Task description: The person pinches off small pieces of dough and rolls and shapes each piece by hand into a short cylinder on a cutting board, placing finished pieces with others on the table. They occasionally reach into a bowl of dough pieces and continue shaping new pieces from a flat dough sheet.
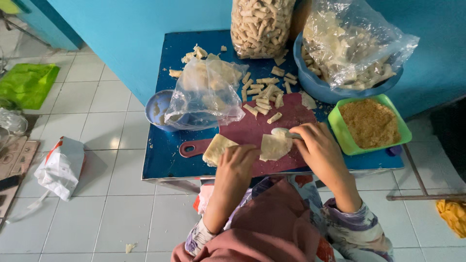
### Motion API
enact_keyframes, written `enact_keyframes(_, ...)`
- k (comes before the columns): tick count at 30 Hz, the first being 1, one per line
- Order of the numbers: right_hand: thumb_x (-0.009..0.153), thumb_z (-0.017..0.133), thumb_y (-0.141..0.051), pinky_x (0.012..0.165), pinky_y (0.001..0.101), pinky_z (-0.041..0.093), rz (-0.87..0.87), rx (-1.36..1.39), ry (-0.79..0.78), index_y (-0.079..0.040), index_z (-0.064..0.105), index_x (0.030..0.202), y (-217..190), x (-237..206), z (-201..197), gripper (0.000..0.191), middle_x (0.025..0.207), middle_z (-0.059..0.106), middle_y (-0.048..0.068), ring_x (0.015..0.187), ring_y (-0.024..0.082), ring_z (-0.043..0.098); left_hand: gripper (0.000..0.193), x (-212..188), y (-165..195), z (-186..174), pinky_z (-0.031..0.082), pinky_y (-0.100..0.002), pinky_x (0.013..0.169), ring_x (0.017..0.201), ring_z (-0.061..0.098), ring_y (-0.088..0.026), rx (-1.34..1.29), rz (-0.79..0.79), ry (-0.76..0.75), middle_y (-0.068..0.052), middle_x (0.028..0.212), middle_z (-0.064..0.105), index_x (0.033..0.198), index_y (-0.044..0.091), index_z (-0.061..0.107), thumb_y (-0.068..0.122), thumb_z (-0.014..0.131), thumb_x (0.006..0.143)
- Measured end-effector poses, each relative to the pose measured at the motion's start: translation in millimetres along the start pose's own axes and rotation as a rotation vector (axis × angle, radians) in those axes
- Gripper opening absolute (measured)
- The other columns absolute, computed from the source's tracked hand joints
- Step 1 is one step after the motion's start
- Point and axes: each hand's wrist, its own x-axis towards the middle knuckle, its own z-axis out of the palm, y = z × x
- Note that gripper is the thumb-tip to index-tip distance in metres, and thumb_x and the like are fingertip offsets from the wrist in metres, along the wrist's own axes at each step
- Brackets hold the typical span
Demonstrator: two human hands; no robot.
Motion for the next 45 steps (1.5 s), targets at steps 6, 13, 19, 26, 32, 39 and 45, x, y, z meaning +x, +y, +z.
enact_keyframes(6,0.086,0.071,-0.003,0.086,0.0436,0.049,0.084,0.106,-0.053,-0.004,0.064,0.116,23.9,5.4,12.9,0.031,0.095,0.065,0.01,0.096,0.032,0.061,0.037,3.4,7.2,27.0,0.047,-0.042,0.096,0.108,0.061,-0.028,0.043,0.059,0.0,-0.005,0.117,0.066,0.117,0.011,0.07,0.006,0.059,0.082)
enact_keyframes(13,0.088,0.064,0.006,0.079,0.0396,0.053,-0.019,0.132,-0.153,-0.004,0.065,0.118,13.1,3.3,8.4,0.032,0.107,0.061,0.012,0.094,0.029,0.066,0.034,2.2,0.3,13.9,0.049,-0.041,0.093,0.106,0.062,-0.029,-0.062,0.045,-0.024,-0.006,0.11,0.066,0.114,0.009,0.07,0.005,0.057,0.083)
enact_keyframes(19,0.078,0.064,0.007,0.081,0.041,0.053,-0.196,0.0,-0.157,-0.006,0.067,0.118,-6.0,12.8,19.8,0.042,0.106,0.058,0.01,0.098,0.031,0.065,0.033,2.4,1.3,14.6,0.049,-0.041,0.091,0.104,0.062,-0.029,-0.046,0.039,-0.017,-0.007,0.111,0.066,0.114,0.008,0.07,0.004,0.058,0.083)
enact_keyframes(26,0.089,0.07,-0.003,0.077,0.0401,0.051,-0.308,-0.143,-0.049,-0.002,0.069,0.112,3.7,15.7,36.5,0.023,0.097,0.055,0.008,0.09,0.028,0.064,0.031,0.4,2.1,22.6,0.05,-0.041,0.09,0.105,0.063,-0.028,-0.003,0.025,-0.005,-0.006,0.11,0.066,0.112,0.01,0.07,0.006,0.061,0.082)
enact_keyframes(32,0.086,0.071,-0.003,0.076,0.0386,0.051,-0.254,-0.202,0.048,-0.004,0.071,0.113,21.2,13.3,27.8,0.026,0.105,0.061,0.009,0.088,0.026,0.063,0.027,0.0,6.5,24.8,0.05,-0.042,0.089,0.102,0.063,-0.027,0.05,0.006,0.02,-0.005,0.108,0.064,0.11,0.011,0.069,0.009,0.069,0.083)
enact_keyframes(39,0.081,0.069,0.002,0.082,0.0425,0.05,-0.22,-0.306,0.056,-0.007,0.07,0.108,33.4,-5.1,-0.2,0.028,0.106,0.06,0.007,0.093,0.028,0.064,0.027,3.4,11.1,27.1,0.05,-0.042,0.09,0.104,0.062,-0.027,0.043,0.006,0.041,-0.004,0.113,0.064,0.113,0.011,0.065,0.013,0.07,0.087)
enact_keyframes(45,0.082,0.063,0.007,0.084,0.0408,0.052,-0.228,-0.063,-0.01,-0.012,0.069,0.126,17.6,-1.5,4.9,0.048,0.11,0.06,0.01,0.095,0.029,0.064,0.032,2.6,13.2,24.5,0.051,-0.04,0.092,0.105,0.064,-0.025,0.063,0.028,0.039,-0.002,0.114,0.066,0.114,0.012,0.069,0.009,0.063,0.083)
